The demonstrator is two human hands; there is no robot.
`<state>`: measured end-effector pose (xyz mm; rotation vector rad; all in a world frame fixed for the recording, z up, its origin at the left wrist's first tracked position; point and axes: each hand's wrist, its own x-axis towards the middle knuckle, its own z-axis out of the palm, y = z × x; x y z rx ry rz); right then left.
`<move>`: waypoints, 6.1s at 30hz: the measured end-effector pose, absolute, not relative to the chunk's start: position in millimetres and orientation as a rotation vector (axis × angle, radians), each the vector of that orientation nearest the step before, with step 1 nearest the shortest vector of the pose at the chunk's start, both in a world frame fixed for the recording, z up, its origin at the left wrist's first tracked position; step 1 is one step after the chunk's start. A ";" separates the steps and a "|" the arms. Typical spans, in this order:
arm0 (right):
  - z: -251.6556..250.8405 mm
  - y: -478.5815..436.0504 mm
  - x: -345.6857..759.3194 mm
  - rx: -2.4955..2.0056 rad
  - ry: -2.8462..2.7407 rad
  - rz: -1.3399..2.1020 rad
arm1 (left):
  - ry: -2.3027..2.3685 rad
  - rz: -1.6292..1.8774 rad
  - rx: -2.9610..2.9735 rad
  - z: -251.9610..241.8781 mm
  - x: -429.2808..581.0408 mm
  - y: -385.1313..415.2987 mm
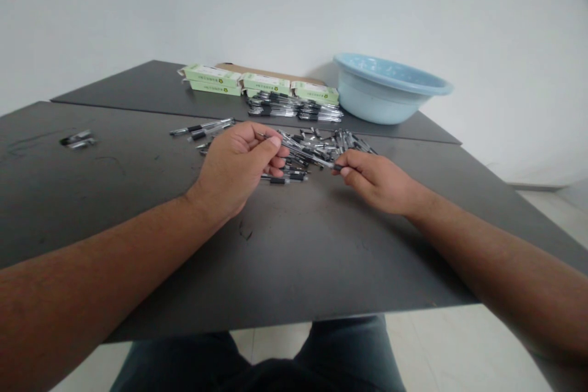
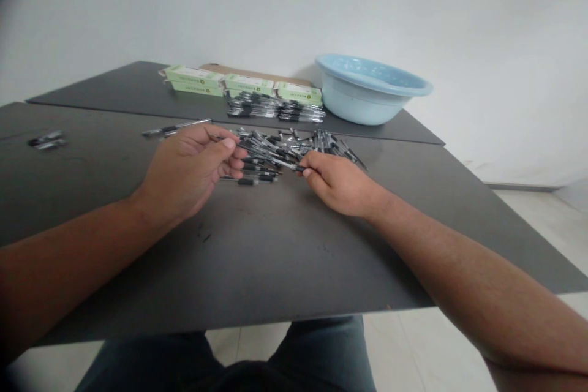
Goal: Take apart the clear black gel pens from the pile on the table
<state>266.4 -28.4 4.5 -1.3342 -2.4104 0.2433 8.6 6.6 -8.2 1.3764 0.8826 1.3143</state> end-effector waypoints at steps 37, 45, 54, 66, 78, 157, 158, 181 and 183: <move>7.9 -43.4 245.4 -1.164 -2.596 0.110 | 0.950 0.858 2.416 -13.7 5.0 -5.7; 9.6 -47.5 246.6 -1.238 -2.431 0.043 | 0.913 0.878 2.449 -12.5 3.9 -5.8; 14.4 -44.9 252.0 -1.141 -2.518 -0.041 | 0.894 0.882 2.475 -14.2 2.7 -3.5; 12.0 -42.6 255.0 -1.195 -2.497 -0.059 | 0.945 0.898 2.484 -12.1 3.3 -3.9; 10.8 -42.5 254.1 -1.216 -2.538 0.049 | 0.926 0.851 2.485 -12.4 2.0 -3.7; 2.6 -38.7 251.8 -1.224 -2.531 0.306 | 0.910 0.783 2.473 -16.0 -1.3 -1.9; 2.7 -38.9 251.5 -1.233 -2.509 0.316 | 0.915 0.783 2.473 -16.1 -1.4 -1.7; 1.3 -37.8 251.5 -1.218 -2.516 0.318 | 0.879 0.789 2.487 -14.8 -0.5 -2.3; 0.7 -37.7 251.5 -1.232 -2.512 0.307 | 0.887 0.791 2.491 -15.3 -0.7 -1.6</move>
